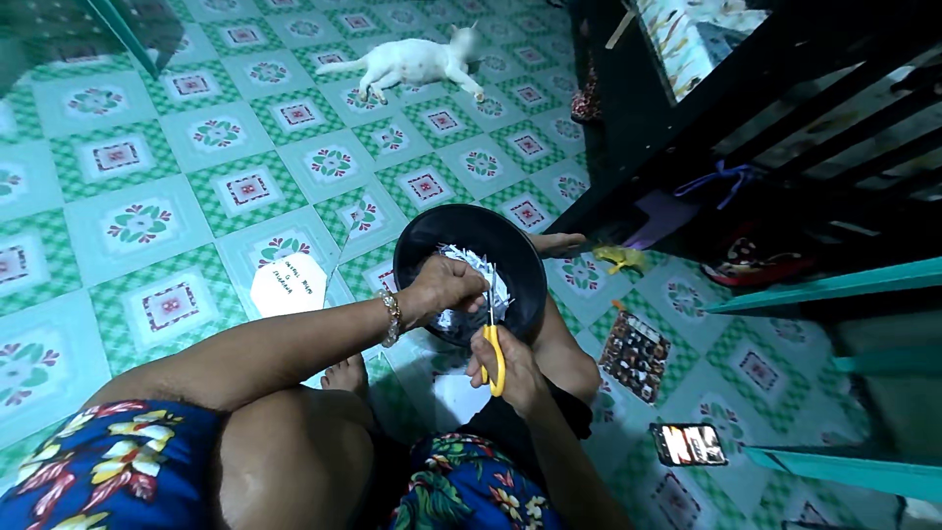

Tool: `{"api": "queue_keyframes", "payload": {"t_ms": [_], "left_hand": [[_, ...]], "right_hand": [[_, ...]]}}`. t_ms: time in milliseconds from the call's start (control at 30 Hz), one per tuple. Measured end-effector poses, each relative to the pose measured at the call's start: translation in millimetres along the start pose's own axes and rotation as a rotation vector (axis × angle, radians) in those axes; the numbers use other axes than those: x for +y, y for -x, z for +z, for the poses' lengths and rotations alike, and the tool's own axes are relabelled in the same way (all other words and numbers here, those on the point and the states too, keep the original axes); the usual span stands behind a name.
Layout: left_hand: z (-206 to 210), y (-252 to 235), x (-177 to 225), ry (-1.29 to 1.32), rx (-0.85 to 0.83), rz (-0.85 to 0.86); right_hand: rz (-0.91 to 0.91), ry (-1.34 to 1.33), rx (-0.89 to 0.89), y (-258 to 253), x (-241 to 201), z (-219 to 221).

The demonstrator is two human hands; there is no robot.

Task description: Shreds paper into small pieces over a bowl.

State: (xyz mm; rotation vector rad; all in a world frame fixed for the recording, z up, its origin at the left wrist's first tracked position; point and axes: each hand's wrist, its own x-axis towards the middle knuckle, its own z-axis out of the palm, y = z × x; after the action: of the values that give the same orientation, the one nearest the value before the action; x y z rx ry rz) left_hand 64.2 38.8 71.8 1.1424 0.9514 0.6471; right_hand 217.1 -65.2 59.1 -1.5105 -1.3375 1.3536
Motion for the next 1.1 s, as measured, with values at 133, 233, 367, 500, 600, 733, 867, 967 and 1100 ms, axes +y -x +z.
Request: {"api": "queue_keyframes", "payload": {"t_ms": [133, 233, 367, 500, 600, 733, 867, 967, 1100], "left_hand": [[3.4, -0.5, 14.2, 0.045, 0.034, -0.104], [2.9, -0.6, 13.8, 0.038, 0.035, -0.113], [1.8, -1.2, 13.0, 0.031, 0.042, -0.145], [-16.8, -6.2, 3.8, -0.461, 0.041, 0.026], [-29.7, -7.9, -9.3, -0.864, -0.027, 0.306], [-37.2, 0.6, -23.7, -1.024, -0.157, 0.446], [-37.2, 6.2, -11.0, -1.048, -0.154, 0.479], [-52.2, 12.4, 2.7, -1.022, -0.025, 0.378], [-118.9, 5.2, -6.3, -0.887, -0.12, 0.487]], "right_hand": [[0.005, -0.009, 0.024, -0.7, -1.2, 1.7], [-0.023, -0.032, 0.074, 1.0, 2.4, 4.3], [-0.023, -0.123, 0.055, 2.0, 7.0, 1.9], [0.014, -0.093, -0.179, 10.2, 14.0, -17.3], [0.023, -0.032, -0.114, 32.9, 24.3, -35.6], [-0.1, -0.138, 0.347, 55.9, 68.4, -66.6], [0.264, -0.018, 0.675, 84.6, 112.5, -114.5], [0.49, 0.125, 0.769, 124.8, 165.5, -141.4], [0.772, 0.158, 0.83, 176.1, 218.0, -147.1]]}}
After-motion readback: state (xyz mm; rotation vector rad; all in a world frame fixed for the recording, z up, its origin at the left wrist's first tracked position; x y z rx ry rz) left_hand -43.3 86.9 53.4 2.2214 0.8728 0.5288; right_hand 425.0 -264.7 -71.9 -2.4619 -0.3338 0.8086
